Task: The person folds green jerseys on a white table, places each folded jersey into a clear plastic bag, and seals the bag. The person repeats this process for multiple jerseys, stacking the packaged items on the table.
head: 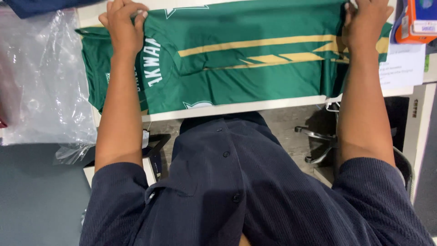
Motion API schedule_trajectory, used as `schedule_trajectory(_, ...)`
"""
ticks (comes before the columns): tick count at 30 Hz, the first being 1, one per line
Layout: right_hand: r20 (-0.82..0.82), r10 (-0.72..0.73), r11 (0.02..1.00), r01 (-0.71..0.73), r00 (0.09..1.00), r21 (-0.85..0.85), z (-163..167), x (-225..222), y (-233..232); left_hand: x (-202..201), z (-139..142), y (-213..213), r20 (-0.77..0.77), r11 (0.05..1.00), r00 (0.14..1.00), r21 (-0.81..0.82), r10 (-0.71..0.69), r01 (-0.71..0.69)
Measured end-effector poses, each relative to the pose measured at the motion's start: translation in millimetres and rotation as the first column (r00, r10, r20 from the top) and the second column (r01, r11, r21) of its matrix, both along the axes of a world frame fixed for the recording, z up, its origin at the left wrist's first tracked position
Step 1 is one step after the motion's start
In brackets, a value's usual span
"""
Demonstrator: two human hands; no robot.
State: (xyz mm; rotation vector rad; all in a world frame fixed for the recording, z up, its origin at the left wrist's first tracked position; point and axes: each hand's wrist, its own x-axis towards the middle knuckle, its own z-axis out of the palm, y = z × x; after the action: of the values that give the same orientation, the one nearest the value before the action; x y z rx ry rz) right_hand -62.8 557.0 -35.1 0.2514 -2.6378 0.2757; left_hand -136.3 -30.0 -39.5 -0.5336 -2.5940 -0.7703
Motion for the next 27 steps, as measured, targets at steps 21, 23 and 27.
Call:
schedule_trajectory(21,0.171,0.108,0.99,-0.091,0.979,-0.106,9,136,27,119,-19,27,0.072,0.928,0.931,-0.089,-0.357,0.363)
schedule_trajectory(23,0.139,0.111,0.988,-0.093,0.984,-0.124,5,126,33,116,-16,27,0.061,0.939,0.941,-0.069,-0.332,0.336)
schedule_trajectory(27,0.143,0.123,0.978,-0.096,0.982,-0.185,23,106,57,95,23,38,0.103,0.955,0.95,-0.018,-0.293,0.296)
